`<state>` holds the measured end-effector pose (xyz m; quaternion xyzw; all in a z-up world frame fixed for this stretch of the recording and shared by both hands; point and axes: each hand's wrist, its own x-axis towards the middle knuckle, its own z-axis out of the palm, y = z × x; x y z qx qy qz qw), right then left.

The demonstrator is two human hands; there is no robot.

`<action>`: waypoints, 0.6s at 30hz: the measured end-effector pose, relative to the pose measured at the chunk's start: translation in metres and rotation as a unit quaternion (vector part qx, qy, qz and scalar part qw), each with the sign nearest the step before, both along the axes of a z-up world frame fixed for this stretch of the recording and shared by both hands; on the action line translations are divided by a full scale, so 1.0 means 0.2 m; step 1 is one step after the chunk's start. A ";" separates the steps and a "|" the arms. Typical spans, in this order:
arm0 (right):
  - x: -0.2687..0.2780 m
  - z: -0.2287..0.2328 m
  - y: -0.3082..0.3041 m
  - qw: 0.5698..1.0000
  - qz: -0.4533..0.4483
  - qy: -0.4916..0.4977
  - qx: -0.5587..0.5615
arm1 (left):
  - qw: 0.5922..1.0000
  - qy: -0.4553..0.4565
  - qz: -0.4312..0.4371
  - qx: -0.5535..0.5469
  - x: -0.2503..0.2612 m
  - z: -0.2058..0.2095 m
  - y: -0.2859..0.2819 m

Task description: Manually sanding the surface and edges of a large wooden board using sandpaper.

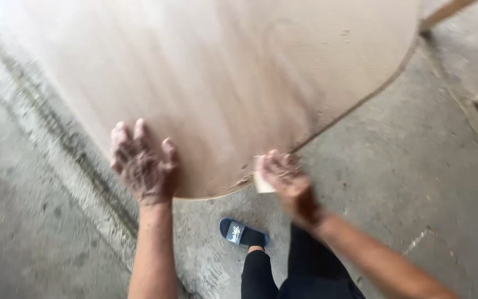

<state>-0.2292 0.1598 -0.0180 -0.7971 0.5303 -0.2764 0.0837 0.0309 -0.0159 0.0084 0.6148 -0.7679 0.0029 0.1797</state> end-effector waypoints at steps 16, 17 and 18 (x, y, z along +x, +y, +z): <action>-0.40 0.08 -0.16 0.919 -0.371 0.022 -0.133 | 0.996 0.002 0.007 0.094 0.03 0.07 0.01; -0.29 0.08 -0.17 0.918 -0.375 -0.045 -0.119 | 0.994 0.006 0.022 0.103 0.01 0.09 0.00; -0.12 0.05 -0.10 0.912 -0.389 -0.043 -0.123 | 0.995 0.005 0.006 0.101 0.01 0.09 -0.01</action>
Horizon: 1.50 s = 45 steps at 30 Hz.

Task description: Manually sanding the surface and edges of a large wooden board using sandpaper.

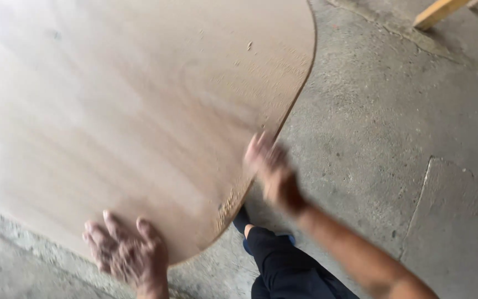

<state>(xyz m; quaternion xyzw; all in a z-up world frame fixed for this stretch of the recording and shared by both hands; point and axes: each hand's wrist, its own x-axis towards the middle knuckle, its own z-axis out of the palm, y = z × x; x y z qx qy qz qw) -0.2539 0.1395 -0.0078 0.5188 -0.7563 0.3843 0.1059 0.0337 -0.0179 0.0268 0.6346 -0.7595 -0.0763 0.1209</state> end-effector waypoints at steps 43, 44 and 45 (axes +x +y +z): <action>0.47 -0.03 -0.61 0.869 -0.458 -0.186 0.028 | 0.910 -0.030 -0.412 -0.020 -0.58 -0.03 -1.10; 0.37 -0.06 -0.62 0.874 -0.453 -0.174 0.014 | 0.916 -0.039 -0.398 -0.004 -0.59 -0.02 -1.09; 0.41 -0.04 -0.60 0.869 -0.461 -0.179 0.012 | 0.912 -0.043 -0.407 -0.005 -0.58 -0.04 -1.10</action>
